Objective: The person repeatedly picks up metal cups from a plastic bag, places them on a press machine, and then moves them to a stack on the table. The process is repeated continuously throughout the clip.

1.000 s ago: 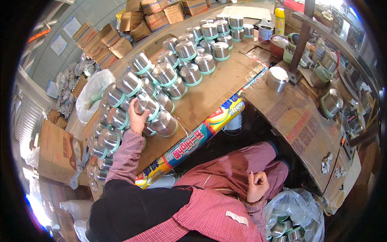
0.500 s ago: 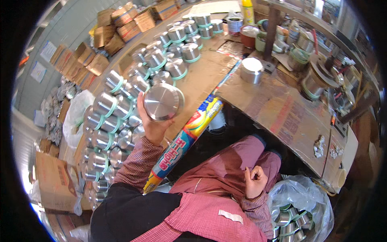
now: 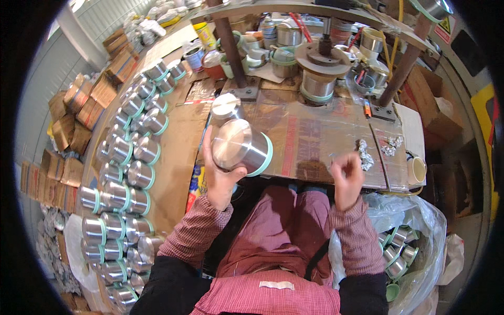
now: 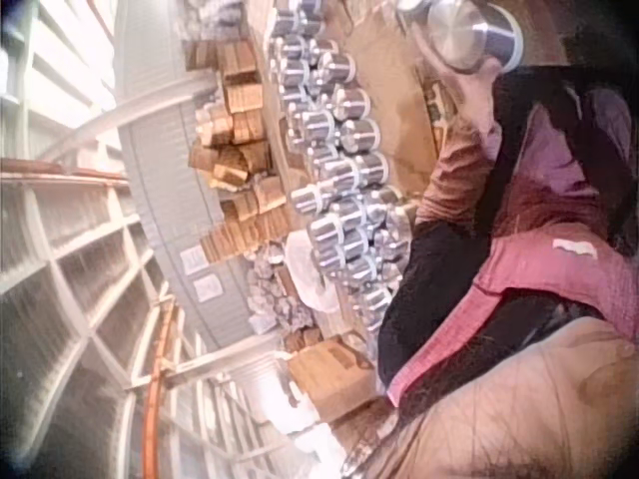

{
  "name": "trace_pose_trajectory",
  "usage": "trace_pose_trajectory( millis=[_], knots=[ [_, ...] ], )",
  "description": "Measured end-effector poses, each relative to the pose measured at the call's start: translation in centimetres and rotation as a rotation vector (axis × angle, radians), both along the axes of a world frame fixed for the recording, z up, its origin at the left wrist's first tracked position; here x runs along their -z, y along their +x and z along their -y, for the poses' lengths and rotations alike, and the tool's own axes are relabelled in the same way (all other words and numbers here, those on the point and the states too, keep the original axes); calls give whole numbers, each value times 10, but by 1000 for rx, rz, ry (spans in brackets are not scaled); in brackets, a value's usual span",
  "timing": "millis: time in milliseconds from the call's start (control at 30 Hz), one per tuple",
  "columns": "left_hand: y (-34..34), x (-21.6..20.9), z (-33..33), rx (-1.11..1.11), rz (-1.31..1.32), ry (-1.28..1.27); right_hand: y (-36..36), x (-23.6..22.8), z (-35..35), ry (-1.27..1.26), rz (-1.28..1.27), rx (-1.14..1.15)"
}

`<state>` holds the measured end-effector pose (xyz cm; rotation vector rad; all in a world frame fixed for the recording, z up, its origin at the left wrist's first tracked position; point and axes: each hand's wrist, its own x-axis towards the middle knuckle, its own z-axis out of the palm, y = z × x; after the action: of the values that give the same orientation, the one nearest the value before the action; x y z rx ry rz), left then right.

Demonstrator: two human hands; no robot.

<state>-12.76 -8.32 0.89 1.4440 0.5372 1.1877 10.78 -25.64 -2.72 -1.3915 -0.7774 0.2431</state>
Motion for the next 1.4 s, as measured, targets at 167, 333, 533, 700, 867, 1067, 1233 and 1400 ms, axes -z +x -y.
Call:
trace_pose_trajectory(
  millis=[167,333,533,700,867,1067,1233,1400],
  knots=[
    [58,-6,-23,58,36,-9,86,-3,-113,-75,163,196],
    [117,-3,-54,7,11,-96,126,-6,-204,-261,313,341],
    [177,5,-89,-143,-3,10,121,-5,-190,-20,114,334],
    [234,16,-118,-109,43,36,95,-20,-124,261,-181,140],
    [296,47,-126,131,-232,237,37,-32,2,228,-155,132],
    [277,51,-109,62,-418,242,-17,10,149,-36,-83,444],
    [191,40,-22,105,-314,409,-41,33,275,-463,211,794],
    [92,33,63,220,-323,506,-49,31,330,-879,523,1006]
  ],
)
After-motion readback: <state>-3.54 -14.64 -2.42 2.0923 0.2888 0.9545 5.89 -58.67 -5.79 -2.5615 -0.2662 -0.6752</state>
